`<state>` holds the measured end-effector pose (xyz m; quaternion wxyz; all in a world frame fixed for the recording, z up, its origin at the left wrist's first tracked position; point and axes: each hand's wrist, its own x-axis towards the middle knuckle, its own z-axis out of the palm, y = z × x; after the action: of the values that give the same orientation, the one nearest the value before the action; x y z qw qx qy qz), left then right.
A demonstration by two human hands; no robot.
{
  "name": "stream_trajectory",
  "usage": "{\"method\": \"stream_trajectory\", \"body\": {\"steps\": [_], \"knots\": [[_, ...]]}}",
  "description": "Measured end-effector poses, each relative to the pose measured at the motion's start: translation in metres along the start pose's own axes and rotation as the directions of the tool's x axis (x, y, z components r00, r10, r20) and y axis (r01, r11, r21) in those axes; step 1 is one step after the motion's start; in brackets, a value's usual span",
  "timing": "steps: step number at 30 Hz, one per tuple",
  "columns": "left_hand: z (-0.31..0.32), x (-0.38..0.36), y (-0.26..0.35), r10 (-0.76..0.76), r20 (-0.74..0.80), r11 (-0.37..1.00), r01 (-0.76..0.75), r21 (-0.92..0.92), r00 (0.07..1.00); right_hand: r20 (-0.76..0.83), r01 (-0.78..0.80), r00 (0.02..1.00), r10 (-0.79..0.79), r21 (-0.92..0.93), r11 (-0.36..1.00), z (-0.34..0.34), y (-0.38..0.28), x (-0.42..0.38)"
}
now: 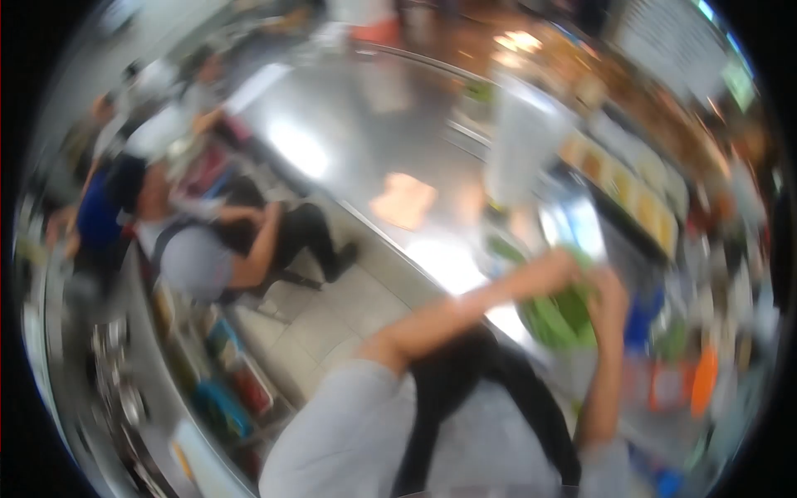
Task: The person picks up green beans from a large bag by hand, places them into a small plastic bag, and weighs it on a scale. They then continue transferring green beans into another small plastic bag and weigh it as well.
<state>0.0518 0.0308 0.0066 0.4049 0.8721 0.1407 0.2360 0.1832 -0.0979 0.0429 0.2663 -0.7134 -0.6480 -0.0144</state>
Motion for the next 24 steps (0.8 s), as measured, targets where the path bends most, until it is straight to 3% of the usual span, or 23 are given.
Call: {"method": "stream_trajectory", "body": {"steps": [1, 2, 3, 4, 5, 6, 8, 9, 10, 12, 16, 17, 18, 19, 20, 21, 22, 24], "knots": [[-0.003, 0.003, -0.002, -0.045, 0.01, 0.999, 0.044, 0.012, 0.999, 0.069, -0.087, 0.994, 0.084, 0.047, 0.995, -0.005, -0.009, 0.007], [-0.009, 0.006, -0.006, 0.037, -0.034, 0.996, -0.04, -0.082, 0.999, 0.003, -0.054, 0.999, 0.054, 0.088, 0.995, -0.005, -0.008, 0.009], [-0.015, 0.006, -0.002, -0.046, -0.041, 0.985, 0.038, -0.168, 0.998, -0.045, -0.05, 0.998, 0.054, 0.084, 0.995, -0.009, -0.013, 0.012], [-0.022, 0.009, 0.001, -0.064, -0.069, 0.995, 0.059, -0.079, 0.996, -0.11, -0.016, 0.994, 0.026, 0.089, 0.996, -0.01, -0.017, 0.014], [-0.032, 0.012, 0.006, -0.18, 0.061, 0.98, 0.184, -0.078, 0.982, -0.118, -0.058, 0.991, 0.071, 0.11, 0.992, -0.011, -0.02, 0.016], [-0.029, 0.012, 0.005, -0.166, 0.088, 0.981, 0.173, -0.084, 0.982, -0.126, -0.085, 0.987, 0.098, 0.101, 0.991, -0.009, -0.019, 0.014], [-0.027, 0.007, 0.008, -0.222, 0.09, 0.913, 0.239, -0.33, 0.971, -0.174, -0.144, 0.962, 0.208, 0.322, 0.936, 0.002, -0.015, 0.007], [-0.028, 0.007, 0.012, -0.325, 0.277, 0.719, 0.427, -0.549, 0.904, -0.156, -0.195, 0.939, 0.307, 0.494, 0.847, 0.012, -0.011, 0.005], [-0.024, 0.006, 0.015, -0.321, 0.283, 0.72, 0.427, -0.546, 0.904, -0.16, -0.198, 0.936, 0.313, 0.494, 0.846, 0.015, -0.009, 0.003], [-0.012, 0.004, 0.021, -0.268, 0.238, 0.447, 0.34, -0.828, 0.933, 0.079, -0.426, 0.82, 0.566, 0.745, 0.514, 0.016, -0.014, 0.001], [0.016, 0.007, 0.003, -0.254, 0.177, 0.38, 0.266, -0.886, 0.951, 0.19, -0.499, 0.755, 0.628, 0.788, 0.361, 0.025, -0.005, -0.006], [0.016, 0.006, 0.003, -0.259, 0.067, 0.706, 0.236, -0.668, 0.963, 0.209, -0.458, 0.697, 0.686, 0.866, 0.201, 0.03, 0.003, -0.007], [0.017, 0.006, 0.003, -0.221, -0.037, 0.92, 0.195, -0.341, 0.975, 0.24, -0.392, 0.635, 0.734, 0.919, 0.039, 0.031, 0.011, -0.009], [0.02, 0.002, 0.005, -0.219, -0.036, 0.919, 0.194, -0.342, 0.975, 0.239, -0.392, 0.634, 0.735, 0.919, 0.039, 0.03, 0.018, -0.012], [0.018, -0.005, 0.017, -0.179, -0.043, 0.978, 0.183, 0.102, 0.983, 0.234, -0.398, 0.65, 0.723, 0.915, 0.061, 0.027, 0.022, -0.014], [0.017, -0.01, 0.025, -0.14, -0.034, 0.839, 0.137, 0.527, 0.99, 0.23, -0.403, 0.666, 0.709, 0.911, 0.083, 0.024, 0.024, -0.014], [0.021, -0.012, 0.025, -0.14, -0.034, 0.839, 0.137, 0.526, 0.99, 0.23, -0.403, 0.666, 0.709, 0.911, 0.083, 0.022, 0.022, -0.013], [0.028, -0.013, 0.025, -0.152, -0.126, 0.908, 0.189, 0.374, 0.98, 0.133, -0.49, 0.735, 0.665, 0.781, 0.386, 0.018, 0.015, -0.015]]}}
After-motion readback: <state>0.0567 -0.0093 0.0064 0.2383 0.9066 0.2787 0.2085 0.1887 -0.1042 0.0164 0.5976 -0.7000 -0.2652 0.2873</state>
